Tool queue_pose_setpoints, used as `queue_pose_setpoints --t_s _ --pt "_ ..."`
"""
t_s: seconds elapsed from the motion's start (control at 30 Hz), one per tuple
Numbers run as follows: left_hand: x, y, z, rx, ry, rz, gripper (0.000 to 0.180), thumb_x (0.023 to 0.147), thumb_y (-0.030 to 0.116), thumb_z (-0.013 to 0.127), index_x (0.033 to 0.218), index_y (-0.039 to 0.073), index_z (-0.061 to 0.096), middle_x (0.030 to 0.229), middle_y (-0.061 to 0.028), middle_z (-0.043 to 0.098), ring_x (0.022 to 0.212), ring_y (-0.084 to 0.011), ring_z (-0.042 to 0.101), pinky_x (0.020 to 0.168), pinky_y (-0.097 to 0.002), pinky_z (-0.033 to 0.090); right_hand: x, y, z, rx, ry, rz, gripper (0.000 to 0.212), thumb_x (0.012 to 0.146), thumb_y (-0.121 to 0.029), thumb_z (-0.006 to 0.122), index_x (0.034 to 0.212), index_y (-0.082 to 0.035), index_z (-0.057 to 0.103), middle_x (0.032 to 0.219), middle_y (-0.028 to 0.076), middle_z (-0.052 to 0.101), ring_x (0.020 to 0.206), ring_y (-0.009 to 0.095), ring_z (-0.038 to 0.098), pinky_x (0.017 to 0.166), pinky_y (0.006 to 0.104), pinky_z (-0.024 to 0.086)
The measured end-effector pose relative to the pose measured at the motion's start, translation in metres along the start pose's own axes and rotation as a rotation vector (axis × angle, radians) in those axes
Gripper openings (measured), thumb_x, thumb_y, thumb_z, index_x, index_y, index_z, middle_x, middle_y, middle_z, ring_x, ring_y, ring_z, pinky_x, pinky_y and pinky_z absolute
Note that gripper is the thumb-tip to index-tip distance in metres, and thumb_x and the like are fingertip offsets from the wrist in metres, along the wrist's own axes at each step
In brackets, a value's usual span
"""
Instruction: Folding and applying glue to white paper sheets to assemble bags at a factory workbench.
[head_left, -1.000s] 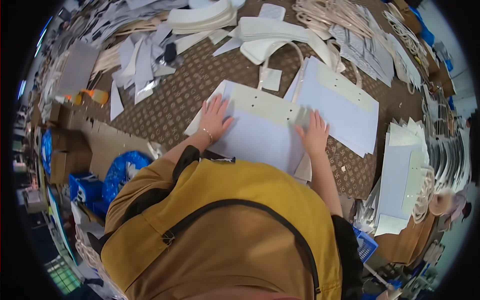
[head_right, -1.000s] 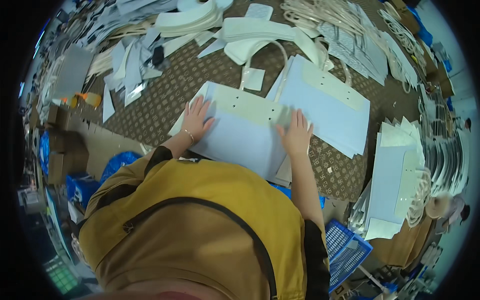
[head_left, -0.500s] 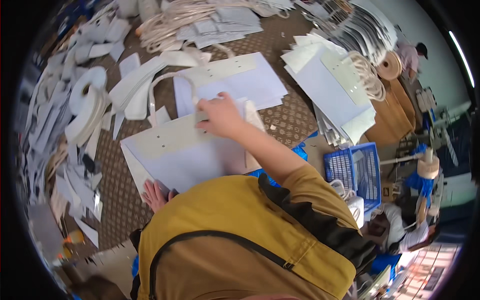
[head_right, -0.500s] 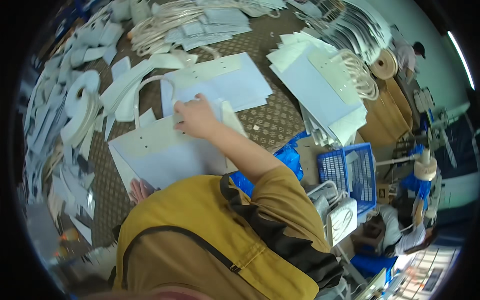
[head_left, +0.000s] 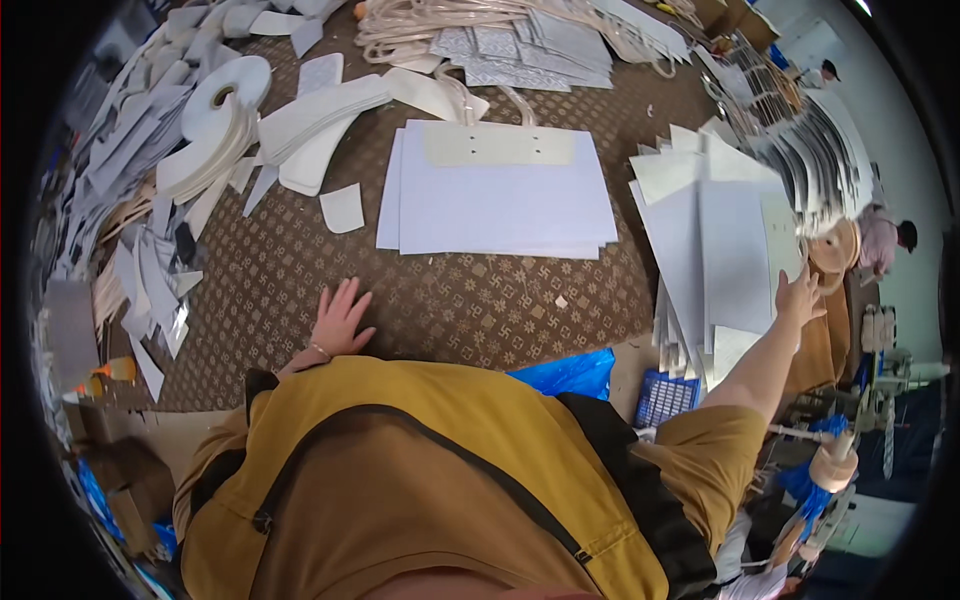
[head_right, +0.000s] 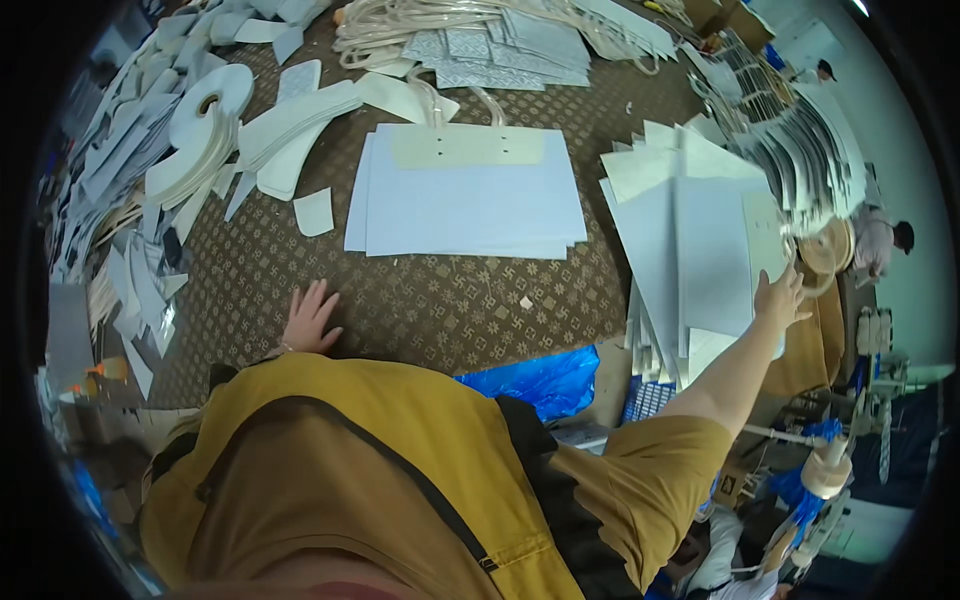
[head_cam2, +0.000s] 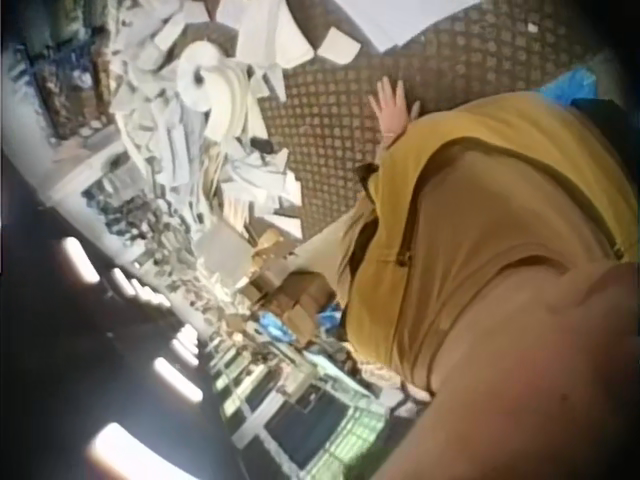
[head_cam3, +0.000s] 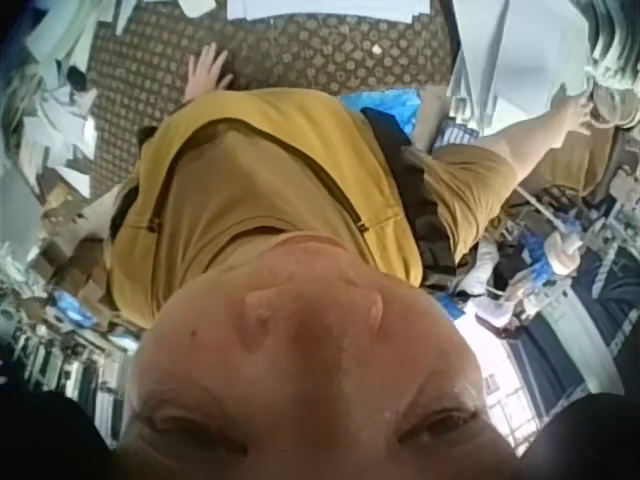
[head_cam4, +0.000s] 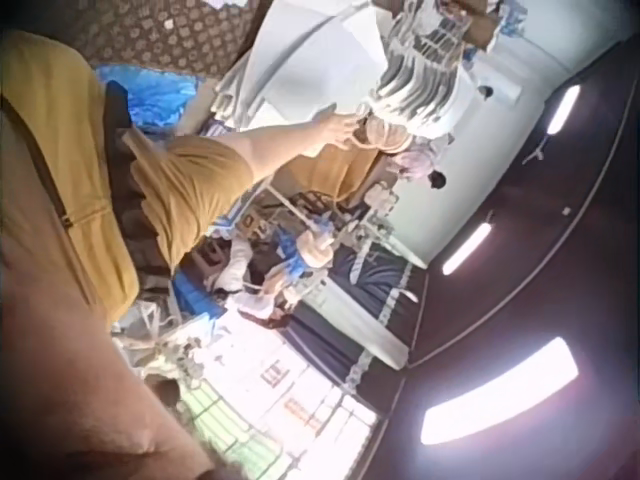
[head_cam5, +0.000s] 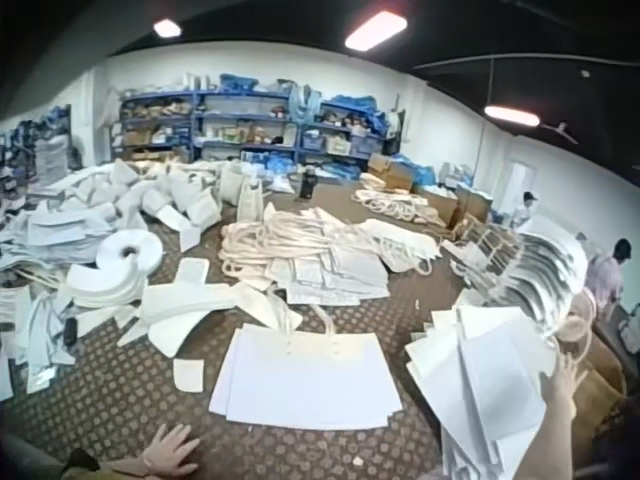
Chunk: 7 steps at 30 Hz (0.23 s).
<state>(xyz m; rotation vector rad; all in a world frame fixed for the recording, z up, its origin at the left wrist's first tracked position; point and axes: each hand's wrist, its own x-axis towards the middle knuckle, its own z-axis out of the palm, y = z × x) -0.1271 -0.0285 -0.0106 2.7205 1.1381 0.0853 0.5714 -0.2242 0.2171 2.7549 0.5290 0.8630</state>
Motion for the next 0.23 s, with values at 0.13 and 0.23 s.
queue_pose_setpoints --t_s 0.13,0.23 --pt "0.007 0.005 0.005 -0.037 -0.037 -0.07 0.064 0.081 0.036 0.061 0.134 0.009 0.037 0.146 -0.0157 0.023 0.136 -0.0319 0.02 0.107 -0.0535 0.016 -0.034 -0.13 0.041 0.311 0.033 -0.31 0.055 0.088 -0.043 0.05 0.133 -0.013 0.04 0.135 0.01 0.044 0.122 0.029 0.044 0.101 0.0594 0.025" --pt "-0.028 0.004 -0.012 -0.054 -0.111 -0.156 0.066 0.081 0.042 0.059 0.135 0.01 0.037 0.147 -0.0143 0.022 0.136 -0.0301 0.02 0.108 -0.0529 0.015 -0.164 -0.249 0.033 0.668 -0.209 -0.664 0.06 0.086 -0.041 0.054 0.136 -0.01 0.038 0.142 0.016 0.034 0.13 0.032 0.033 0.106 0.057 0.016"
